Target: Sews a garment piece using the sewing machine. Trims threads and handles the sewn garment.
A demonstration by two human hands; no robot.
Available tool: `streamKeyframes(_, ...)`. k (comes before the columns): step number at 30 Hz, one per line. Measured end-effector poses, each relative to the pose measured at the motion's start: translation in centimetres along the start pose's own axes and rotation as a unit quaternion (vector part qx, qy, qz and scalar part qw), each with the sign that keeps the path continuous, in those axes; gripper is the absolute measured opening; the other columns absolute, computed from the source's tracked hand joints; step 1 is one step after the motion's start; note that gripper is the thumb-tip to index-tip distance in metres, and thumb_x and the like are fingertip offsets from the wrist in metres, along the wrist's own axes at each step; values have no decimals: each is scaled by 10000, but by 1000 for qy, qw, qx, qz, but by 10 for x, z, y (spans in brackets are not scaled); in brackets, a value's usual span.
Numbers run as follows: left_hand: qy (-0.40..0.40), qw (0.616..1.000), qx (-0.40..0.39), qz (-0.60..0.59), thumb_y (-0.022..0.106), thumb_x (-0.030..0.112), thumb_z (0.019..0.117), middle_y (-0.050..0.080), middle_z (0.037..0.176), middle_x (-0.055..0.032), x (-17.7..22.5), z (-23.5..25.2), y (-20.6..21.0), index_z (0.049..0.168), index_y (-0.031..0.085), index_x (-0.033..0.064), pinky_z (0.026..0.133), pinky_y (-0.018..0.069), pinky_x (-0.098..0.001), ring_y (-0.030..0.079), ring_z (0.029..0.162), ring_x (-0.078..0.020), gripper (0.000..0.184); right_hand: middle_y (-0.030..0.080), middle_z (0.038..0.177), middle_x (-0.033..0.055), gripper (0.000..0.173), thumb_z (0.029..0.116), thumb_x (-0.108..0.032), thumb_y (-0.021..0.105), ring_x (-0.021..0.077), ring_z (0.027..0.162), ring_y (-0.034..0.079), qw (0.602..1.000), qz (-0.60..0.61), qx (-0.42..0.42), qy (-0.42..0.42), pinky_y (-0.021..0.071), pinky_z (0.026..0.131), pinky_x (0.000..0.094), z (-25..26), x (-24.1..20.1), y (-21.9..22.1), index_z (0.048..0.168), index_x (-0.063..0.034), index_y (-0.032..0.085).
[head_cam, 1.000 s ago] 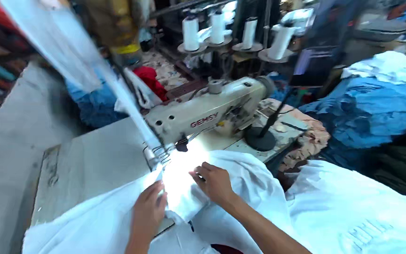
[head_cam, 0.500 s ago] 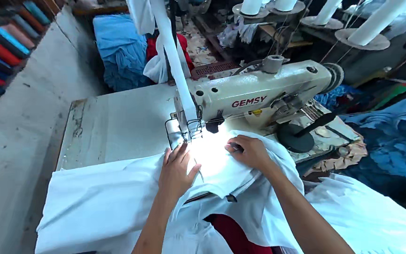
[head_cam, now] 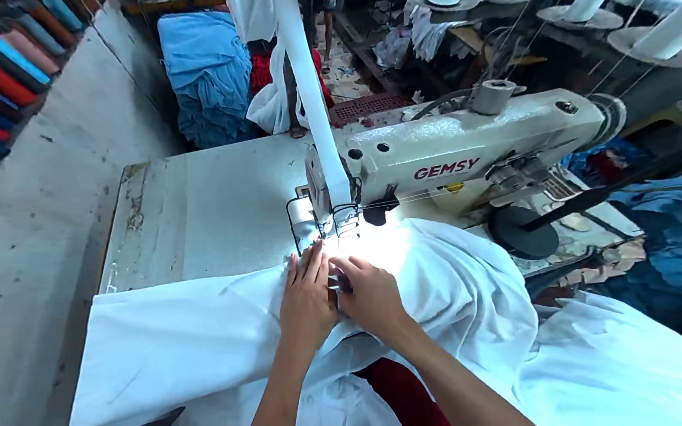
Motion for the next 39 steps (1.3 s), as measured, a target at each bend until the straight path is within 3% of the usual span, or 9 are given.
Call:
streamKeyframes(7,-18,1000,-11,-20,431,87,950,513,1554,-4,-13,17,-4,1455,580,85,1256,210,-526,408,1487,-206,526,707,839,119,470,903,-201,581,318,653,690,987,-161,-13,-16,504,513,478,22,-7,11,1361,-156,675)
streamKeyframes(15,-34,999,-7,-9,544,81,918,514,1552,-26,-14,22,-4,1442,595,105,1248,195,-569,427,1474,-219,527,718,836,99,505,865,-205,611,293,626,678,986,-162,13,-45,496,499,453,25,-3,14,1364,-172,680)
streamKeyframes(19,-26,999,-29,-14,558,61,905,494,1567,-48,-16,25,-4,1451,586,110,1251,166,-580,411,1485,-231,549,714,864,113,530,882,-199,592,307,684,690,986,-162,-48,-18,502,547,470,28,-3,13,1409,-171,637)
streamKeyframes(24,2,999,-46,18,366,238,1078,479,1578,-67,-27,43,-4,1458,570,73,1244,178,-596,396,1495,-262,462,728,949,111,504,830,-172,657,302,732,705,992,-119,-37,-28,522,550,478,16,-2,9,1332,-147,688)
streamKeyframes(29,2,997,-69,-20,415,219,1037,428,1606,-112,-48,70,-5,1415,593,35,1265,127,-548,297,1537,-309,457,722,933,100,402,839,-186,681,305,731,706,995,-82,-43,-31,530,556,505,11,2,5,1237,-154,715)
streamKeyframes(33,-29,999,-10,-9,403,278,1057,456,1582,-136,-56,75,-9,1377,635,59,1251,195,-563,327,1523,-331,452,735,994,111,383,891,-187,631,328,816,720,995,-67,-71,-17,538,623,538,19,1,3,1266,-154,700)
streamKeyframes(35,-87,992,76,-52,468,207,1035,529,1510,-175,-41,62,-26,1317,670,24,1209,310,-532,451,1443,-347,392,737,989,110,361,896,-201,620,326,817,720,996,-60,-59,-24,537,623,534,20,3,2,1242,-156,713)
streamKeyframes(37,-131,967,139,-171,480,126,1030,638,1319,-169,-19,40,-40,1280,650,-9,1014,525,-409,635,1187,-256,331,734,948,107,320,890,-184,615,322,780,717,997,-51,-34,-41,529,590,528,20,6,2,1188,-153,727)
streamKeyframes(39,-144,952,107,-248,468,109,1041,676,1205,-152,-6,17,-30,1267,635,-9,869,587,-362,693,993,-198,305,732,924,106,314,873,-181,630,324,749,712,997,-37,-16,-59,522,568,532,19,11,2,1165,-155,740)
Point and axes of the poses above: each hand's wrist, its own z-axis towards the middle knuckle, its own y-axis out of the palm, x = y × z, the point moved 5 cm from there along z, towards the middle knuckle
